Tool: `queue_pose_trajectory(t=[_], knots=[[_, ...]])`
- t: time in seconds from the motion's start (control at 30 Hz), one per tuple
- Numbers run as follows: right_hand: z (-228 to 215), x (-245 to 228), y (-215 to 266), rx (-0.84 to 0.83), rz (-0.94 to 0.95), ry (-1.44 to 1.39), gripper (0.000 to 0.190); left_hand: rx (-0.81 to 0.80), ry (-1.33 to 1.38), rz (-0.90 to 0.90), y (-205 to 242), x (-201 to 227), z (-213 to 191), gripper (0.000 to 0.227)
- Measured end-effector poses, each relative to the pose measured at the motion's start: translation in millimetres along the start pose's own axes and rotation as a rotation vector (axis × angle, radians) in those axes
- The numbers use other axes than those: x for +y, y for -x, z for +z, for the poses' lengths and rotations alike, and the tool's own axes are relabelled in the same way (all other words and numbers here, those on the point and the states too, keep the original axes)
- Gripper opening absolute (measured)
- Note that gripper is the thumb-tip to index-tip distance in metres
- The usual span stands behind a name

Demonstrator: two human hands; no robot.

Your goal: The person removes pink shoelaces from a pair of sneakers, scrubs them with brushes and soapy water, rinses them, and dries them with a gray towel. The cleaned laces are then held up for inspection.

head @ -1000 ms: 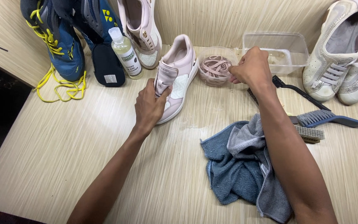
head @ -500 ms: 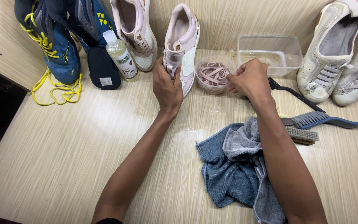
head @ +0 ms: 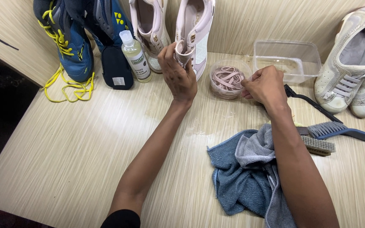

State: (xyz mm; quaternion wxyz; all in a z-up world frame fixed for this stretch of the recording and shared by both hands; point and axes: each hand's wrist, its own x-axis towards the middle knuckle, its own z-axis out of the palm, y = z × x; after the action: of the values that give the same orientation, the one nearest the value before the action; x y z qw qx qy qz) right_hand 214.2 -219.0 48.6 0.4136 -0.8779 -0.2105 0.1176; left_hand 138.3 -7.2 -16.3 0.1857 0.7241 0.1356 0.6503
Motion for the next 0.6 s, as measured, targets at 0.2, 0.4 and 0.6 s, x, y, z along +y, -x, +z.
queue_pose_trajectory(t=[0.2,0.4,0.6], knots=[[-0.6,-4.6,1.1,-0.022,0.033,0.001,0.024,0.045,-0.060,0.001,14.5,-31.0,20.3,0.044],[-1.3,-9.8,6.0,-0.009,0.032,-0.016,0.021,0.022,0.096,0.082,2.5,-19.0,2.5,0.072],[1.7,2.5,1.9,-0.011,-0.032,-0.021,0.022,-0.112,0.144,0.252,-2.4,-5.2,-2.0,0.040]])
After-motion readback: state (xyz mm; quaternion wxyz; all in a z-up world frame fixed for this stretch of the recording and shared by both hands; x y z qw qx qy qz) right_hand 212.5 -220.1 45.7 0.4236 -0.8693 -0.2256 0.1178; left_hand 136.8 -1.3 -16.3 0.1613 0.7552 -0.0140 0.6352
